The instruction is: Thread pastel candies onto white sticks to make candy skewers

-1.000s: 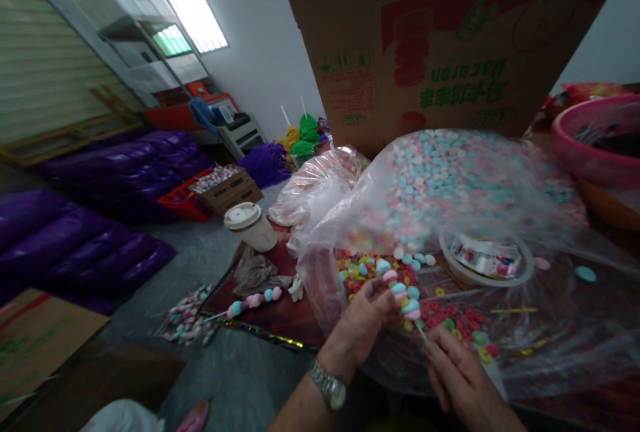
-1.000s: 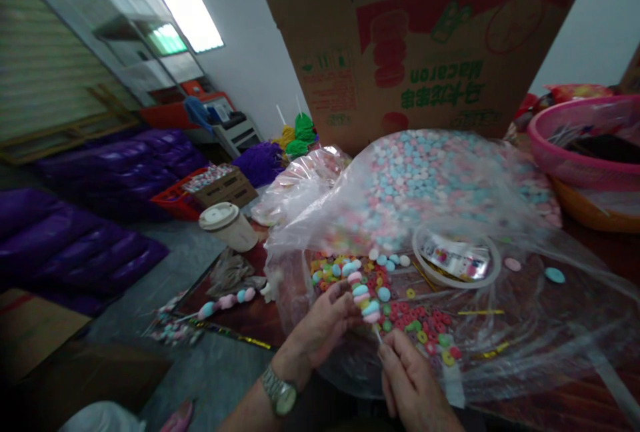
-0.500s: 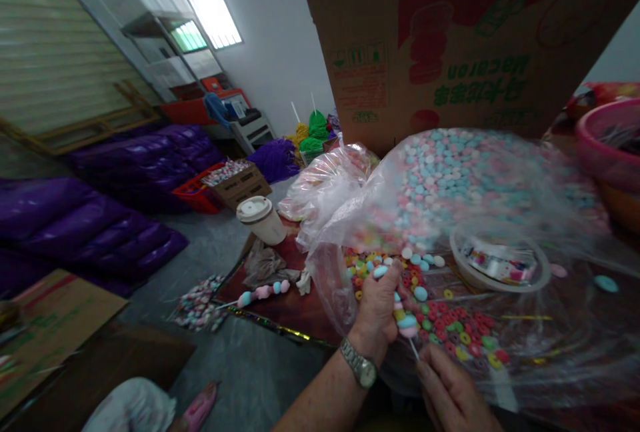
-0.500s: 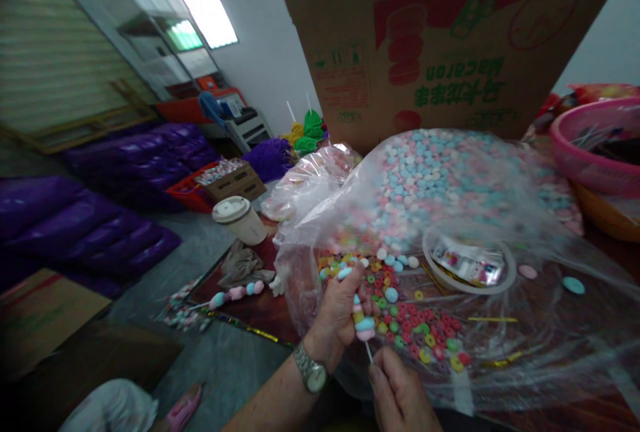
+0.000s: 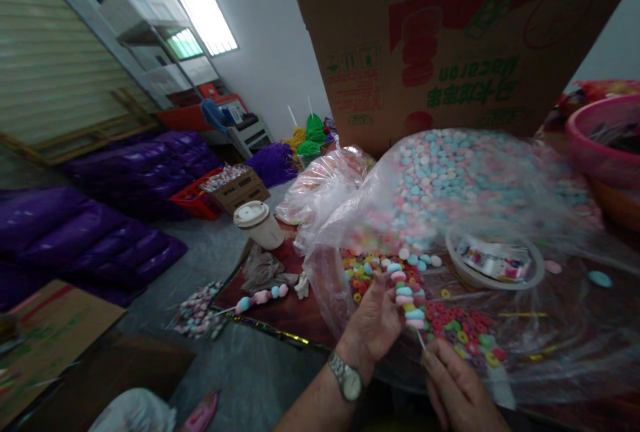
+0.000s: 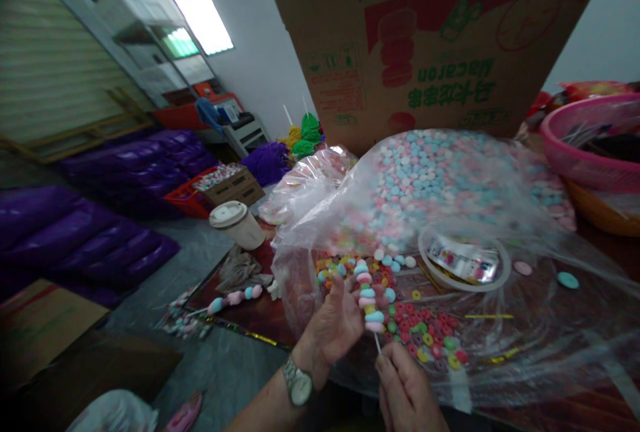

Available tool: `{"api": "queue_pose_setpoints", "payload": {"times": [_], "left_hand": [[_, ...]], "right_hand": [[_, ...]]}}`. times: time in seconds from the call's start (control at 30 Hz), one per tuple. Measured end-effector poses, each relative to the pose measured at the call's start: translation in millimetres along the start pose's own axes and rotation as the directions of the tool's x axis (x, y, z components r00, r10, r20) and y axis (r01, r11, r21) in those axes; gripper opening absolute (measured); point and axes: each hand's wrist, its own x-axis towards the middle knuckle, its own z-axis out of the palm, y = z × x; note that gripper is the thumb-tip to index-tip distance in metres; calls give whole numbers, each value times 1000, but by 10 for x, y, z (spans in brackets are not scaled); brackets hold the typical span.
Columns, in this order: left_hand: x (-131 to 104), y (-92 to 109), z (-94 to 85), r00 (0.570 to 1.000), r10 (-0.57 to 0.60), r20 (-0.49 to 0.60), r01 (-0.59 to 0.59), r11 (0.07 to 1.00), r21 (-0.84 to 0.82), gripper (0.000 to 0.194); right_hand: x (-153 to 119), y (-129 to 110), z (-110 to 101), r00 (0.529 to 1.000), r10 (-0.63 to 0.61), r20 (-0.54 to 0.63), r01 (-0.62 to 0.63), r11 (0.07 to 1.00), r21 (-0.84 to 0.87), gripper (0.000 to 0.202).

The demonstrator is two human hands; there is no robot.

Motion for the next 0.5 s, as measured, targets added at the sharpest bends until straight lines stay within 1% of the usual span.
{"api": "queue_pose_setpoints", "payload": {"times": [0.03, 0.1, 0.17, 0.23, 0.3, 0.37, 0.43, 0.5], "left_hand": [[-27, -32, -17, 999, -43, 8, 43, 999, 11, 54], [-57, -104, -31, 996, -72, -50, 75, 996, 51, 43], [-51, -163, -14, 990, -35, -134, 46, 996, 80, 37], [-20, -187, 27, 982, 8, -188, 9, 996, 93, 37], [14, -177, 72, 975, 23, -221, 0, 995, 101, 39], [32, -148, 99, 967, 49, -250, -25, 995, 97, 41], [22, -122, 92, 966, 86, -244, -69, 995, 78, 41], [-20, -122, 54, 981, 92, -173, -87, 996, 33, 47]], "right_hand": [[-2, -11, 2, 1000, -2, -4, 2, 1000, -6, 45], [-6, -34, -4, 1000, -10, 29, 10, 1000, 2, 46], [-9, -62, -21, 995, -32, 95, 32, 999, 3, 45], [-7, -94, -40, 985, -88, 146, 95, 995, -39, 41], [-2, -117, -51, 978, -135, 158, 151, 984, -97, 39], [3, -115, -47, 982, -131, 140, 148, 982, -116, 38], [10, -92, -37, 988, -114, 100, 123, 988, -90, 38], [18, -65, -30, 994, -91, 57, 95, 994, -57, 39]]}}
